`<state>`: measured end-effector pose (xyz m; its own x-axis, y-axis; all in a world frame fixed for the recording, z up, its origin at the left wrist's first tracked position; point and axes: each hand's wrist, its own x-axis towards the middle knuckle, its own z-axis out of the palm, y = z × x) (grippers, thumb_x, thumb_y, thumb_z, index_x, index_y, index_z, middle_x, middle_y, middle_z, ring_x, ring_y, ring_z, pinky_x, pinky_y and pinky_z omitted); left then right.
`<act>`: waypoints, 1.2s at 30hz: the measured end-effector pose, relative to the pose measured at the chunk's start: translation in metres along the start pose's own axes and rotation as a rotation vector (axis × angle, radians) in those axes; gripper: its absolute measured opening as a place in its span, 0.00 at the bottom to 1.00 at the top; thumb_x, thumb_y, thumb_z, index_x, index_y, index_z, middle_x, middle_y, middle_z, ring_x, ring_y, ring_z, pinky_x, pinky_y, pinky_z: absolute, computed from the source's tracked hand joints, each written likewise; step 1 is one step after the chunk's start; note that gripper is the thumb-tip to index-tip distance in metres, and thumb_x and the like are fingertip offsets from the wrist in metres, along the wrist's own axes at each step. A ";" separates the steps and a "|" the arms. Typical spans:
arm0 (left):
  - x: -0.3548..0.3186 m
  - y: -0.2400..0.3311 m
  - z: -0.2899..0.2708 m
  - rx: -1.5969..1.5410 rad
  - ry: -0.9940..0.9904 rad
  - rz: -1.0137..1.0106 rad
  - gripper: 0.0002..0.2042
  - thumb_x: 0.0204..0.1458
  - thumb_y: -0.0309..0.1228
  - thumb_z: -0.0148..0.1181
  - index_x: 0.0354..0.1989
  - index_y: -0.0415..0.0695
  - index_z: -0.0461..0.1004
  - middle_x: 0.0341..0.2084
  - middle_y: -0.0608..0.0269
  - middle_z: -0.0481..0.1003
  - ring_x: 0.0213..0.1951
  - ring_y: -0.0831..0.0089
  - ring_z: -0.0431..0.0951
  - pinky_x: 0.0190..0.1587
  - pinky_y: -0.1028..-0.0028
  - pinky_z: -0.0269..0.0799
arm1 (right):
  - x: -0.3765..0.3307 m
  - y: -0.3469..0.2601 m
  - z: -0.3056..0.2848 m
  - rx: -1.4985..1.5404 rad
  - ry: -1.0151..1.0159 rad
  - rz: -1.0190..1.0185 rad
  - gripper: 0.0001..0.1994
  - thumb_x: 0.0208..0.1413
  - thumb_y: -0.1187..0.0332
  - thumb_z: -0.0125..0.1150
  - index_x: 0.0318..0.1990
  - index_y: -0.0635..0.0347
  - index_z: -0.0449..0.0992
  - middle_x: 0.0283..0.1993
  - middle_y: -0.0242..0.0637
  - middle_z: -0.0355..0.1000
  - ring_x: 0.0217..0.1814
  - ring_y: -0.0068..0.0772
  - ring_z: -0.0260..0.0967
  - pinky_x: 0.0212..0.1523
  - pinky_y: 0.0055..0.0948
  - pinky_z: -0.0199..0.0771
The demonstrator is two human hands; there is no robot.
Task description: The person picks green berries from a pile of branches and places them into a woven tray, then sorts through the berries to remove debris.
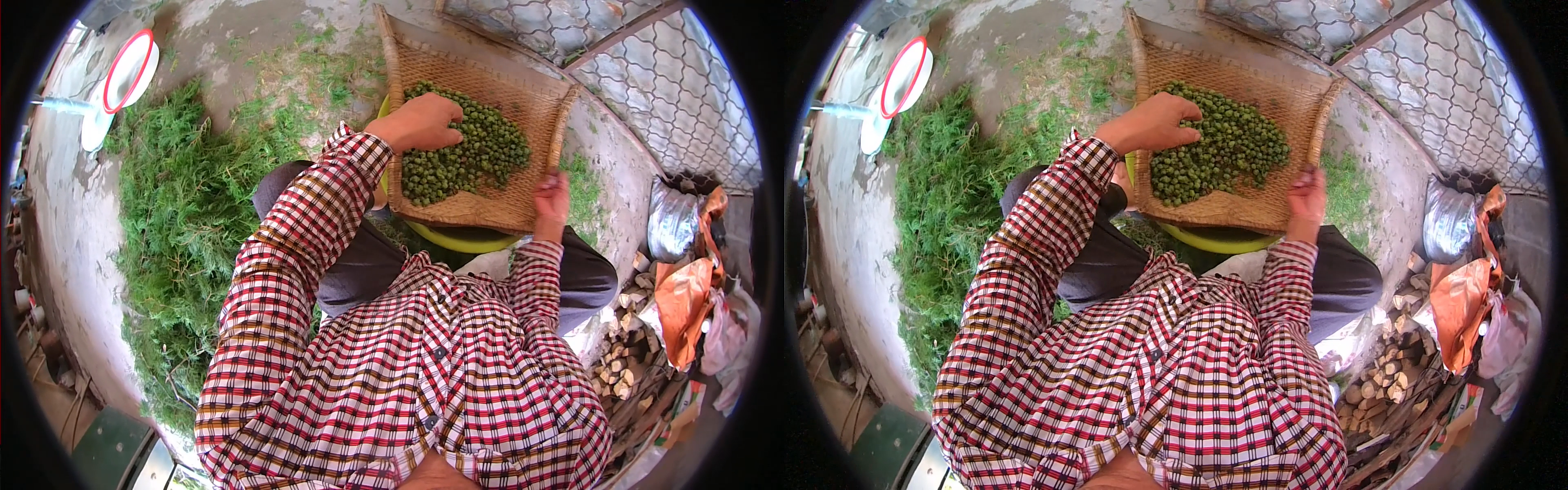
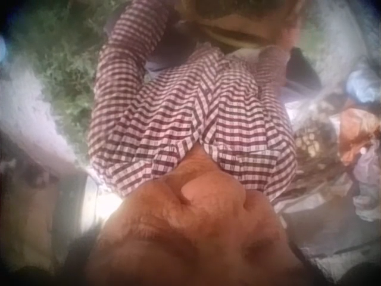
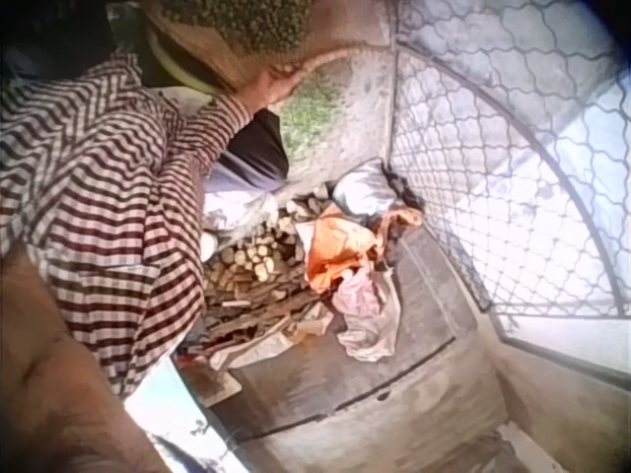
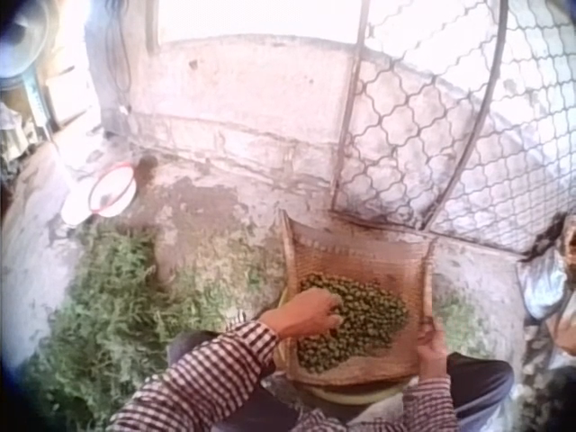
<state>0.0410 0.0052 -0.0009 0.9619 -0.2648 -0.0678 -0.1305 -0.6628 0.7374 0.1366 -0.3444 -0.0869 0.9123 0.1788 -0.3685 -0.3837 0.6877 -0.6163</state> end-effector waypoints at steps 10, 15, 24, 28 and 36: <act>0.001 -0.011 0.010 0.049 0.174 0.079 0.14 0.43 0.35 0.53 0.31 0.35 0.72 0.25 0.47 0.72 0.31 0.53 0.73 0.36 0.61 0.68 | 0.002 0.133 0.052 -1.202 0.030 0.279 0.08 0.49 0.67 0.60 0.31 0.63 0.71 0.23 0.33 0.66 0.21 0.22 0.61 0.21 0.25 0.62; -0.001 -0.002 -0.002 0.039 0.078 0.017 0.18 0.47 0.37 0.53 0.40 0.34 0.71 0.35 0.46 0.73 0.38 0.55 0.73 0.42 0.63 0.68 | 0.014 0.150 0.054 -1.838 0.033 0.091 0.11 0.44 0.64 0.64 0.25 0.64 0.73 0.19 0.36 0.67 0.19 0.27 0.61 0.22 0.31 0.62; 0.001 0.000 0.001 0.082 0.040 -0.006 0.19 0.47 0.37 0.53 0.42 0.34 0.70 0.38 0.46 0.72 0.41 0.55 0.71 0.45 0.63 0.66 | 0.007 0.158 0.051 -1.901 0.108 0.126 0.10 0.49 0.64 0.60 0.25 0.63 0.73 0.24 0.40 0.68 0.23 0.34 0.64 0.27 0.36 0.66; -0.001 0.000 0.000 0.070 0.028 -0.012 0.19 0.47 0.37 0.53 0.43 0.34 0.70 0.38 0.47 0.72 0.41 0.55 0.72 0.45 0.63 0.67 | -0.003 0.147 0.042 -1.640 0.116 0.105 0.07 0.50 0.68 0.58 0.28 0.64 0.74 0.26 0.39 0.69 0.25 0.32 0.63 0.28 0.36 0.65; 0.002 -0.010 0.011 0.039 0.162 0.085 0.12 0.44 0.35 0.53 0.28 0.35 0.70 0.26 0.47 0.72 0.33 0.52 0.72 0.37 0.59 0.67 | 0.009 0.136 0.024 -1.505 0.193 0.185 0.07 0.49 0.70 0.57 0.34 0.63 0.75 0.32 0.40 0.72 0.31 0.32 0.68 0.33 0.34 0.69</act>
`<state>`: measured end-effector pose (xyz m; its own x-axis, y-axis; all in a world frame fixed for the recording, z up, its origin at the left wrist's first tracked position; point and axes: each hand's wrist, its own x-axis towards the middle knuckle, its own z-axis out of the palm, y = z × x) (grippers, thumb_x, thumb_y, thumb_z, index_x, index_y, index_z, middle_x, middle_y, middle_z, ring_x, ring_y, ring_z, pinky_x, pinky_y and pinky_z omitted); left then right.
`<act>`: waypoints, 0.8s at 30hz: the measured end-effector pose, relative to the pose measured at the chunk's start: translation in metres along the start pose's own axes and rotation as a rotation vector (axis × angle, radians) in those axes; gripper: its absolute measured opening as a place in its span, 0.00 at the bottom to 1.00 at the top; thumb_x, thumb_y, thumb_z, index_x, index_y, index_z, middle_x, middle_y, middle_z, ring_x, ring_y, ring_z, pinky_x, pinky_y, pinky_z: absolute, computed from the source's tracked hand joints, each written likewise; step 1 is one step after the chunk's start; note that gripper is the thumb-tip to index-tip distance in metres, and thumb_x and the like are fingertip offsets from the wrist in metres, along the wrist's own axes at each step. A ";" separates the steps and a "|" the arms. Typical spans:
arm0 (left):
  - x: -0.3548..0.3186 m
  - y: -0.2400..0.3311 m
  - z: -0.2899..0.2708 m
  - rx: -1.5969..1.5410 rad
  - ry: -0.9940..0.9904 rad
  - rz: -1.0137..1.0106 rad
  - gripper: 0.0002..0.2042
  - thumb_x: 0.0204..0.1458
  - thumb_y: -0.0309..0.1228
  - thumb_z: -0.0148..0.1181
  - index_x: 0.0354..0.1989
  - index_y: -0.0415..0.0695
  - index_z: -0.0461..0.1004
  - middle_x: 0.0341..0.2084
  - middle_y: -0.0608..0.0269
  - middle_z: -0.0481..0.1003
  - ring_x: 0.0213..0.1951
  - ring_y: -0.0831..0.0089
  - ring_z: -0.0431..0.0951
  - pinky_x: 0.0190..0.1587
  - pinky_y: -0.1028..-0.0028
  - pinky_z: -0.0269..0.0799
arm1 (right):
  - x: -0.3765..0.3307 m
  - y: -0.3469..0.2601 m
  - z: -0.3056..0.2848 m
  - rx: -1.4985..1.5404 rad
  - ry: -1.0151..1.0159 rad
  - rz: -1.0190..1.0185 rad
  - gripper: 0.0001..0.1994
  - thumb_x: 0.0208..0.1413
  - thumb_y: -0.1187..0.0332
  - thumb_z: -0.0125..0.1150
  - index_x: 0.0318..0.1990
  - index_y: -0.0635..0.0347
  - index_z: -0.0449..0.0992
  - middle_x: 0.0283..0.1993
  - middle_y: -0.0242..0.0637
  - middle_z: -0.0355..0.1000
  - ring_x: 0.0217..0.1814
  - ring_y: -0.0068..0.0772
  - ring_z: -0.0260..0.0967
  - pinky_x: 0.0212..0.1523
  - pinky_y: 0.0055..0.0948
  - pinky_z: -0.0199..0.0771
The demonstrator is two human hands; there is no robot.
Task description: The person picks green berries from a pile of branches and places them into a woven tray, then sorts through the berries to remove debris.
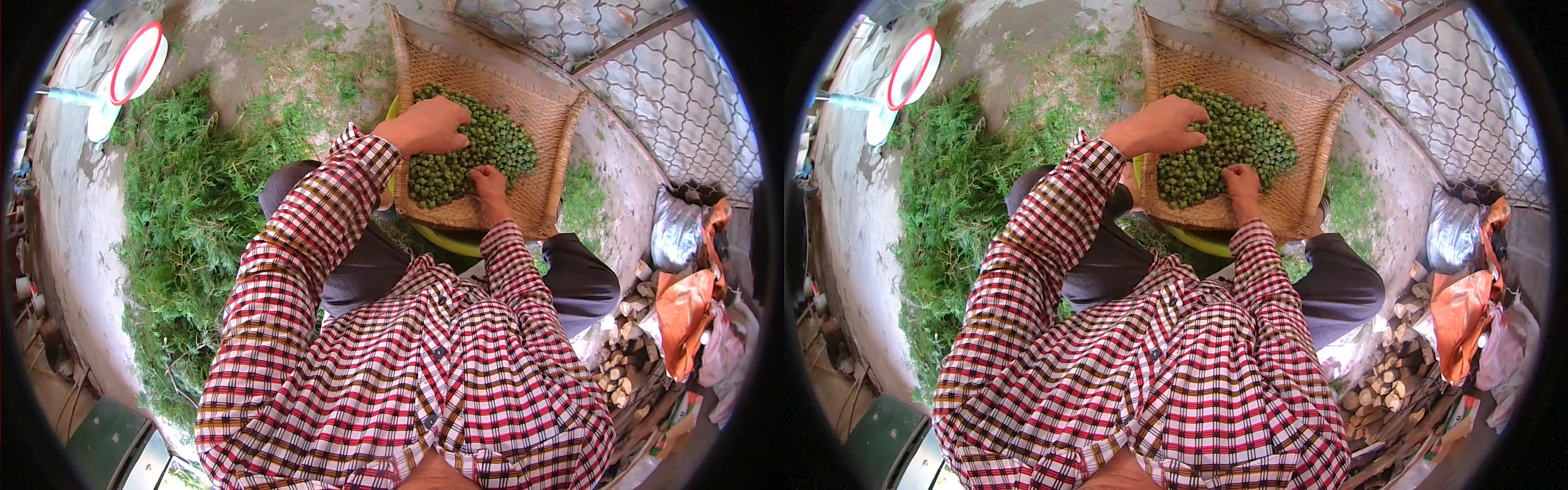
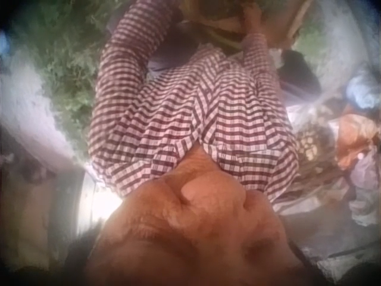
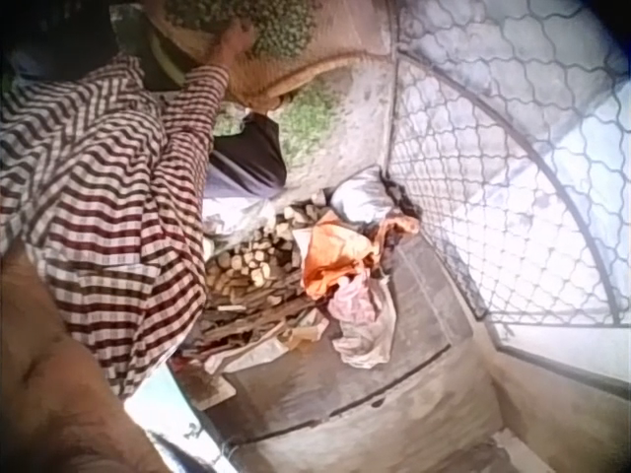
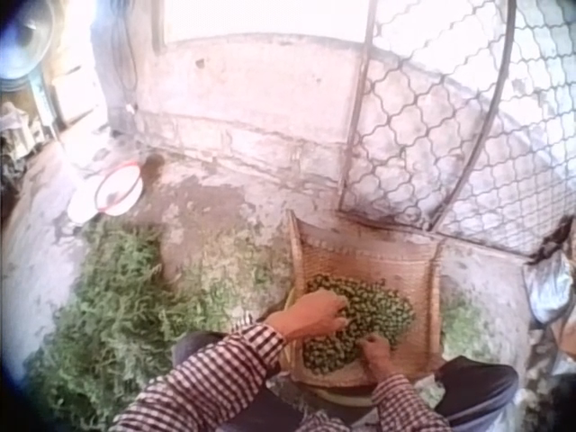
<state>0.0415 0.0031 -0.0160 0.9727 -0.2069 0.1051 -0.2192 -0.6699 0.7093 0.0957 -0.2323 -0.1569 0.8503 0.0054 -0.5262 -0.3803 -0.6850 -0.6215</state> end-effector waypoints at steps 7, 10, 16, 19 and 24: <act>-0.001 0.004 -0.001 -0.003 -0.001 -0.007 0.12 0.43 0.35 0.53 0.27 0.35 0.70 0.25 0.47 0.72 0.33 0.52 0.72 0.37 0.59 0.67 | -0.003 -0.013 0.024 -0.535 -0.021 -0.381 0.11 0.46 0.65 0.60 0.36 0.61 0.76 0.35 0.44 0.73 0.36 0.41 0.70 0.38 0.39 0.70; -0.001 0.001 0.000 0.014 -0.011 -0.010 0.12 0.43 0.35 0.53 0.28 0.36 0.70 0.25 0.47 0.72 0.33 0.52 0.72 0.37 0.59 0.67 | -0.006 -0.018 0.024 -0.574 -0.039 -0.321 0.10 0.47 0.66 0.59 0.35 0.61 0.76 0.34 0.43 0.73 0.34 0.42 0.69 0.37 0.40 0.70; 0.000 0.007 -0.011 0.068 -0.164 -0.089 0.19 0.47 0.37 0.53 0.44 0.34 0.70 0.38 0.47 0.72 0.41 0.54 0.71 0.45 0.63 0.67 | -0.016 -0.016 0.006 -0.055 -0.142 -0.130 0.06 0.50 0.69 0.57 0.30 0.62 0.74 0.24 0.35 0.68 0.24 0.29 0.63 0.27 0.31 0.66; -0.003 0.003 -0.003 0.026 -0.025 -0.043 0.12 0.44 0.34 0.53 0.27 0.35 0.70 0.24 0.48 0.71 0.32 0.53 0.72 0.36 0.60 0.68 | -0.028 -0.016 -0.007 0.273 -0.247 -0.068 0.05 0.50 0.70 0.57 0.30 0.62 0.72 0.22 0.30 0.64 0.21 0.22 0.59 0.23 0.23 0.62; 0.000 0.002 0.002 0.015 -0.153 -0.051 0.16 0.46 0.35 0.53 0.38 0.35 0.70 0.34 0.47 0.72 0.38 0.55 0.73 0.41 0.63 0.68 | -0.048 -0.031 -0.027 0.582 -0.405 -0.104 0.05 0.51 0.70 0.56 0.31 0.62 0.71 0.23 0.27 0.65 0.21 0.19 0.60 0.23 0.19 0.62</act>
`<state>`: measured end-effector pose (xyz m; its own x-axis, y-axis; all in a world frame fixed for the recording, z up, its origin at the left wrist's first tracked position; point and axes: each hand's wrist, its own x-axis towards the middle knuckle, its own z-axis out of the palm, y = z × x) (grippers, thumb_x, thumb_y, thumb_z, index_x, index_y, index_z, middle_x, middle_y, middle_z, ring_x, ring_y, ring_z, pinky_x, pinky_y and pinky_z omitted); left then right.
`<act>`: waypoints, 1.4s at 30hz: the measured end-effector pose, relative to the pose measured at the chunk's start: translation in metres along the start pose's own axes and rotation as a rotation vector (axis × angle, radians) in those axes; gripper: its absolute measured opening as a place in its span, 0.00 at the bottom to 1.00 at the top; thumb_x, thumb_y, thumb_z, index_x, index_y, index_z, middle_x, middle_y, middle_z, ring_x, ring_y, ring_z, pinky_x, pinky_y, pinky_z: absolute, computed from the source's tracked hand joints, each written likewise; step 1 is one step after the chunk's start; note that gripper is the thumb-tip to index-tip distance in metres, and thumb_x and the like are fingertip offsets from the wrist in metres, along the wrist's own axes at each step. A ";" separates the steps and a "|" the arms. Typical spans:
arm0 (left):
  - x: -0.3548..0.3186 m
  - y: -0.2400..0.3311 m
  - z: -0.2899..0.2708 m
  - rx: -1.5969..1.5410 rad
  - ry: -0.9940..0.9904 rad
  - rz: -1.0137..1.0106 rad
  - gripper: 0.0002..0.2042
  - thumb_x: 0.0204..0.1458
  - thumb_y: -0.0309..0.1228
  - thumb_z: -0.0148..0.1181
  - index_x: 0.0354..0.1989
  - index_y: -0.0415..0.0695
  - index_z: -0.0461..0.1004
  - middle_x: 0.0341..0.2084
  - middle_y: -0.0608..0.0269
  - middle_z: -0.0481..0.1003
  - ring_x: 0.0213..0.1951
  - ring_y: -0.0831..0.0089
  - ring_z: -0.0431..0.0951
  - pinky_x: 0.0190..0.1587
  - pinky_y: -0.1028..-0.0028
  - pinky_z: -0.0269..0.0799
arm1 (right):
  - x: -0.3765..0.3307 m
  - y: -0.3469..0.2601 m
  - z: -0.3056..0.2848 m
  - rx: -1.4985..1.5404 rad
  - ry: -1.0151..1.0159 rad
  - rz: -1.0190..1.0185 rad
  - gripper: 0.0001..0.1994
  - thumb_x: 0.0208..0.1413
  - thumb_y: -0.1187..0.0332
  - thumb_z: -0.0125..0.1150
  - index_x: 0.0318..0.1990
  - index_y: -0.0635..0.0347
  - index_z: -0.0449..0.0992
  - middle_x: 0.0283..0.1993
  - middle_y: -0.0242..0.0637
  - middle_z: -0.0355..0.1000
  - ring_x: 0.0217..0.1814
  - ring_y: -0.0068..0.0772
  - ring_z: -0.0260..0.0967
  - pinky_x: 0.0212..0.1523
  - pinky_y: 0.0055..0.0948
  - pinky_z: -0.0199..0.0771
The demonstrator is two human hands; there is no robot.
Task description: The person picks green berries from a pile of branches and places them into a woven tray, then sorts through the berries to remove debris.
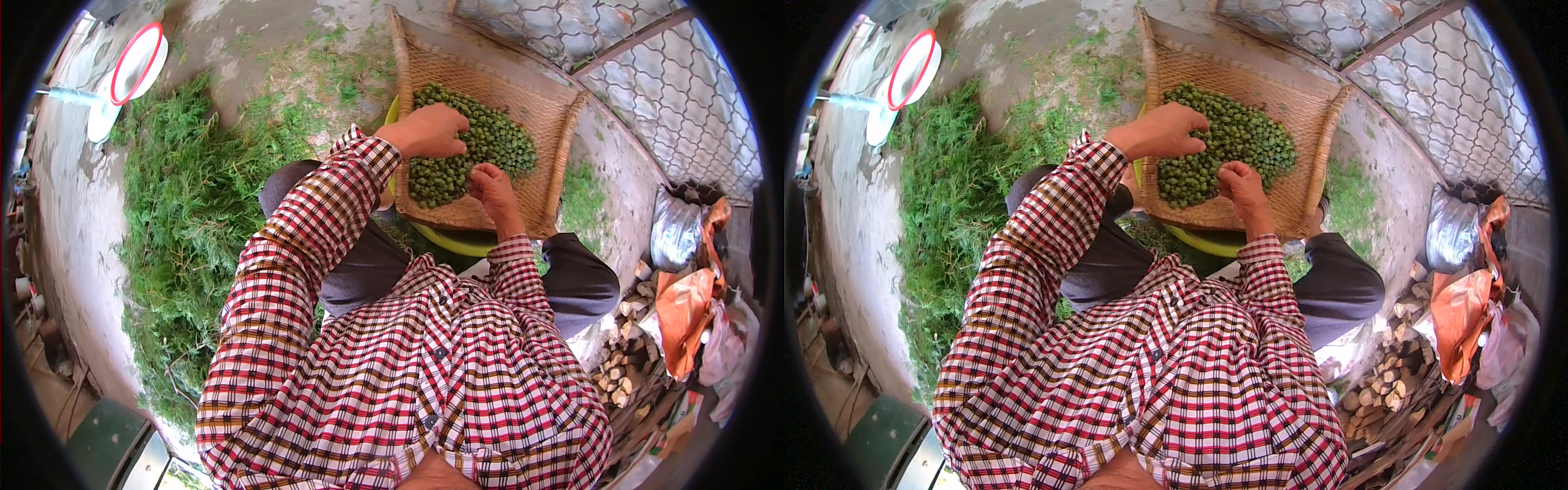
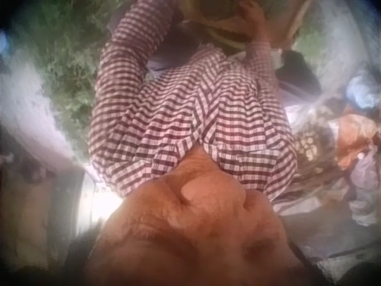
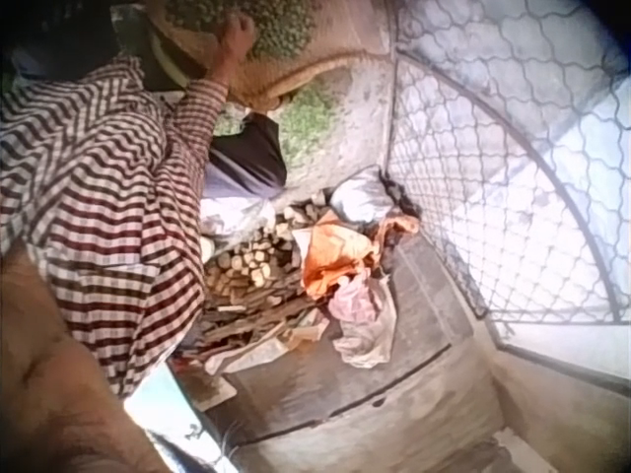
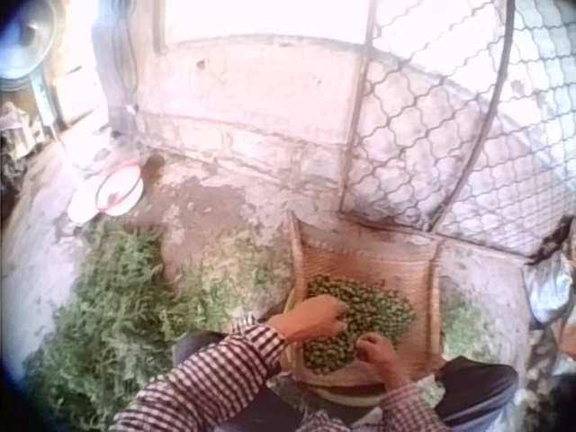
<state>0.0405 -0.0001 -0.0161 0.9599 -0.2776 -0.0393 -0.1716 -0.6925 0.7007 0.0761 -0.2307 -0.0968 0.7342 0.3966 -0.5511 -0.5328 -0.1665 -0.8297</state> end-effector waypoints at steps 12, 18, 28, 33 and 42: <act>-0.002 0.003 0.022 -0.796 -0.168 -0.200 0.11 0.48 0.29 0.54 0.37 0.33 0.70 0.24 0.61 0.73 0.24 0.77 0.73 0.27 0.78 0.70 | -0.031 -0.046 0.030 -0.016 -0.192 -0.238 0.03 0.52 0.71 0.54 0.32 0.61 0.70 0.24 0.28 0.68 0.24 0.18 0.65 0.26 0.16 0.66; -0.001 0.007 0.020 -0.689 -0.197 -0.161 0.06 0.43 0.25 0.57 0.28 0.35 0.72 0.19 0.64 0.72 0.20 0.78 0.72 0.23 0.79 0.68 | -0.034 -0.046 0.022 -0.134 -0.168 -0.245 0.03 0.50 0.72 0.54 0.30 0.61 0.71 0.24 0.28 0.68 0.24 0.17 0.65 0.26 0.15 0.66; -0.003 0.004 0.023 -0.308 -0.375 -0.024 0.12 0.40 0.30 0.58 0.33 0.37 0.74 0.27 0.59 0.75 0.30 0.70 0.74 0.34 0.72 0.69 | -0.024 -0.047 -0.114 1.062 0.245 -0.479 0.04 0.49 0.73 0.55 0.32 0.60 0.68 0.26 0.32 0.68 0.22 0.23 0.63 0.23 0.21 0.66; -0.001 0.008 0.010 -0.323 -0.246 -0.044 0.14 0.43 0.33 0.57 0.36 0.37 0.74 0.30 0.56 0.76 0.33 0.67 0.75 0.37 0.71 0.70 | -0.004 0.003 -0.071 0.381 0.300 -0.143 0.05 0.46 0.72 0.59 0.31 0.60 0.71 0.25 0.30 0.68 0.24 0.22 0.64 0.22 0.20 0.64; 0.004 0.005 -0.008 -0.473 0.122 -0.091 0.14 0.47 0.34 0.56 0.36 0.35 0.73 0.26 0.60 0.75 0.26 0.77 0.73 0.31 0.75 0.69 | 0.012 0.027 0.030 -0.641 -0.069 -0.239 0.06 0.44 0.72 0.57 0.30 0.64 0.74 0.23 0.37 0.70 0.23 0.27 0.66 0.25 0.25 0.67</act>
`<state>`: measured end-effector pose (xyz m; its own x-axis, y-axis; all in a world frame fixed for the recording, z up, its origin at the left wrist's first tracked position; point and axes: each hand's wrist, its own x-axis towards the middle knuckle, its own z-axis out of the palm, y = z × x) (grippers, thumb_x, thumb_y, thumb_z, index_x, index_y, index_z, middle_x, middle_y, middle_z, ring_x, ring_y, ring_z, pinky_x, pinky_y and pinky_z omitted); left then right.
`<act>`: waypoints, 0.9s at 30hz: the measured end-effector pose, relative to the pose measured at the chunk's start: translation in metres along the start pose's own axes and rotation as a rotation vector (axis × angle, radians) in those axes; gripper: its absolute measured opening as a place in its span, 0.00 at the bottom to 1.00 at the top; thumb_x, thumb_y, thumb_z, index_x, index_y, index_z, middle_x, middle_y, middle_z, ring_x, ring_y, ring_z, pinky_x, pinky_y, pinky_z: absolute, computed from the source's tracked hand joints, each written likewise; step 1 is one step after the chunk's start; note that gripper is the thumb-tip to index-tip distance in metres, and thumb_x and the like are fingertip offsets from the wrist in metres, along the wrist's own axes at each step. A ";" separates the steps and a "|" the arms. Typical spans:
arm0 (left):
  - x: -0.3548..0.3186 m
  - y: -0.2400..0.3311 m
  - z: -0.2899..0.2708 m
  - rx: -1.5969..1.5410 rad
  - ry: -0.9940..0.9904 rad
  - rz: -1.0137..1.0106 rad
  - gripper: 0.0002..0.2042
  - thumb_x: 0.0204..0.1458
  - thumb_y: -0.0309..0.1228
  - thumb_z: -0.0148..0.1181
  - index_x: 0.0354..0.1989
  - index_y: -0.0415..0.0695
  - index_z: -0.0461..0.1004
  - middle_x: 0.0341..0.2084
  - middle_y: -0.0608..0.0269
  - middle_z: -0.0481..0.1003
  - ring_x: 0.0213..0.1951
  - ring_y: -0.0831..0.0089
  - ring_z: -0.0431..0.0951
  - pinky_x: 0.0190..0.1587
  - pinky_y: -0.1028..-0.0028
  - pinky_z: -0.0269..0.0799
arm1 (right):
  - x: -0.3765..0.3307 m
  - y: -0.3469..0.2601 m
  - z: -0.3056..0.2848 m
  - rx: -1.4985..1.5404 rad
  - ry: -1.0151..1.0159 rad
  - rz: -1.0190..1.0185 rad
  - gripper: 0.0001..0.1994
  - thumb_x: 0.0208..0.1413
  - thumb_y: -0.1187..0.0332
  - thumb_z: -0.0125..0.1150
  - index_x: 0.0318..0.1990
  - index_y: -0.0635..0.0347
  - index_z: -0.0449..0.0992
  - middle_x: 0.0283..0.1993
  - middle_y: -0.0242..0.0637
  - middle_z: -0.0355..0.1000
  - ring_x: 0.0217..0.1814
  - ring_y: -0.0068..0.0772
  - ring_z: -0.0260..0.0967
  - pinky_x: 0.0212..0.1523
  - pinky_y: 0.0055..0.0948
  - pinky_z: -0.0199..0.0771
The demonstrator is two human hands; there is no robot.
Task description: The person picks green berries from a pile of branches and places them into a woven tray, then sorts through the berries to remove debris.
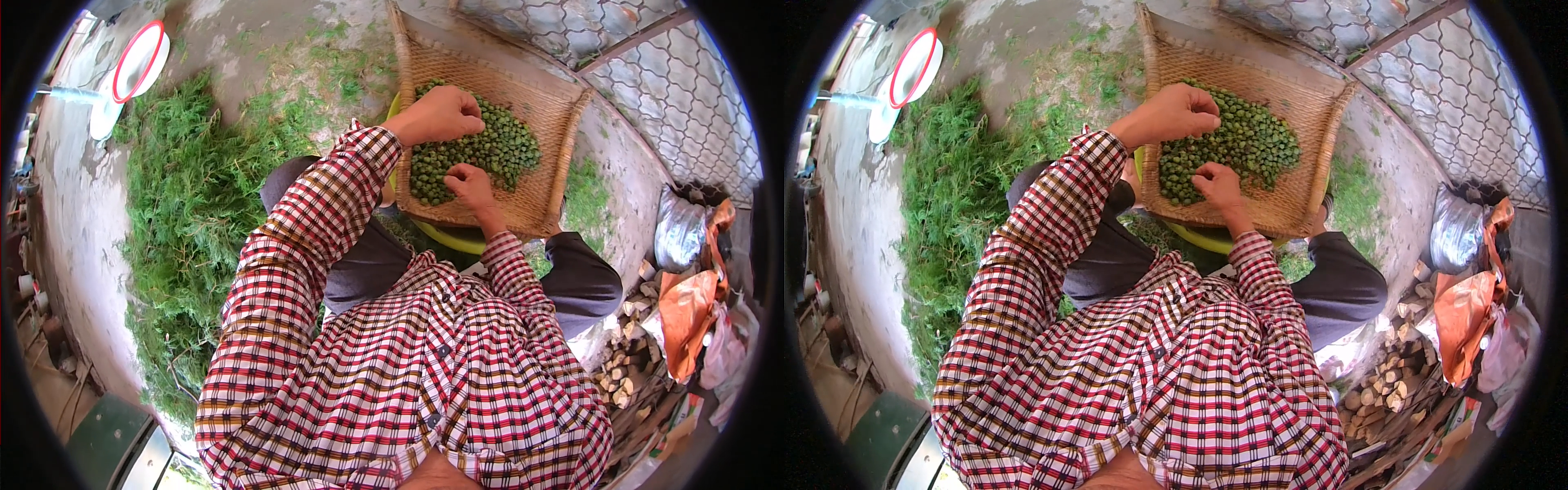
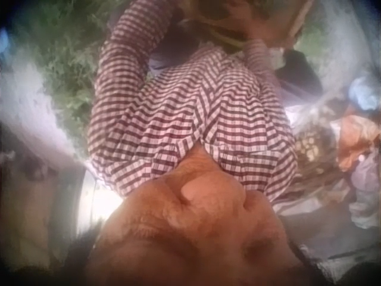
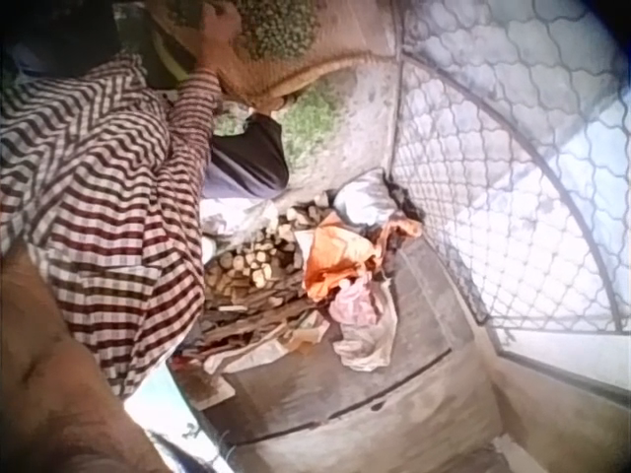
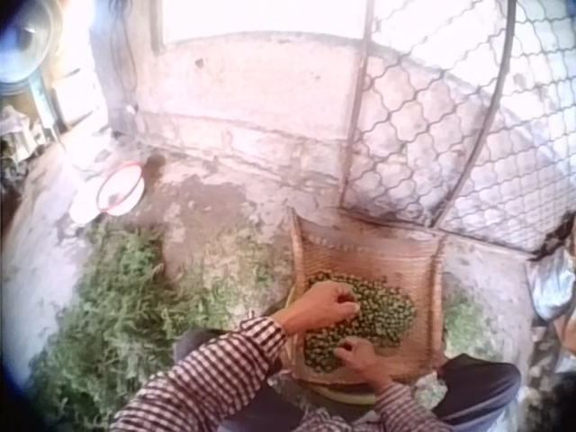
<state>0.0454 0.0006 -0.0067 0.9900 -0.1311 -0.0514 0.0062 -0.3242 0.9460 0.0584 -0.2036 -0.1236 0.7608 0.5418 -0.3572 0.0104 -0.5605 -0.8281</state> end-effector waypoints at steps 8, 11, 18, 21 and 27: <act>-0.002 0.003 0.002 -0.023 0.007 -0.007 0.14 0.46 0.35 0.56 0.35 0.36 0.74 0.27 0.57 0.75 0.28 0.71 0.74 0.32 0.72 0.69 | 0.008 0.004 0.022 -0.608 0.066 -0.404 0.08 0.42 0.71 0.58 0.32 0.63 0.72 0.28 0.46 0.69 0.31 0.49 0.66 0.34 0.40 0.66; -0.001 0.003 0.002 -0.037 0.024 -0.003 0.14 0.45 0.36 0.57 0.33 0.36 0.75 0.26 0.54 0.75 0.28 0.68 0.74 0.32 0.70 0.69 | 0.007 0.010 0.019 -0.565 0.094 -0.322 0.07 0.44 0.70 0.57 0.31 0.63 0.70 0.26 0.46 0.67 0.31 0.48 0.66 0.33 0.41 0.65; -0.002 0.005 0.002 -0.003 0.009 -0.015 0.14 0.46 0.36 0.56 0.33 0.36 0.75 0.26 0.55 0.75 0.27 0.68 0.73 0.32 0.70 0.69 | -0.005 0.018 -0.007 -0.219 0.110 -0.028 0.07 0.48 0.70 0.50 0.27 0.65 0.66 0.23 0.43 0.64 0.26 0.38 0.64 0.29 0.37 0.64; -0.002 0.003 0.001 0.041 -0.018 -0.012 0.14 0.48 0.34 0.55 0.36 0.35 0.73 0.27 0.57 0.75 0.28 0.74 0.74 0.31 0.74 0.70 | -0.014 0.008 -0.006 -0.180 0.056 -0.029 0.07 0.48 0.69 0.50 0.28 0.66 0.65 0.24 0.44 0.65 0.26 0.38 0.64 0.30 0.36 0.65; -0.004 0.001 0.003 -0.011 0.022 -0.008 0.13 0.46 0.35 0.56 0.33 0.36 0.75 0.25 0.55 0.75 0.27 0.68 0.73 0.32 0.71 0.69 | -0.008 0.022 0.000 -0.319 0.115 -0.202 0.11 0.47 0.69 0.51 0.36 0.66 0.70 0.27 0.44 0.70 0.24 0.36 0.67 0.29 0.32 0.67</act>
<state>0.0412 -0.0016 -0.0067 0.9928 -0.1079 -0.0521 0.0156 -0.3147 0.9491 0.0522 -0.2199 -0.1389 0.7901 0.5980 -0.1348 0.3553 -0.6260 -0.6942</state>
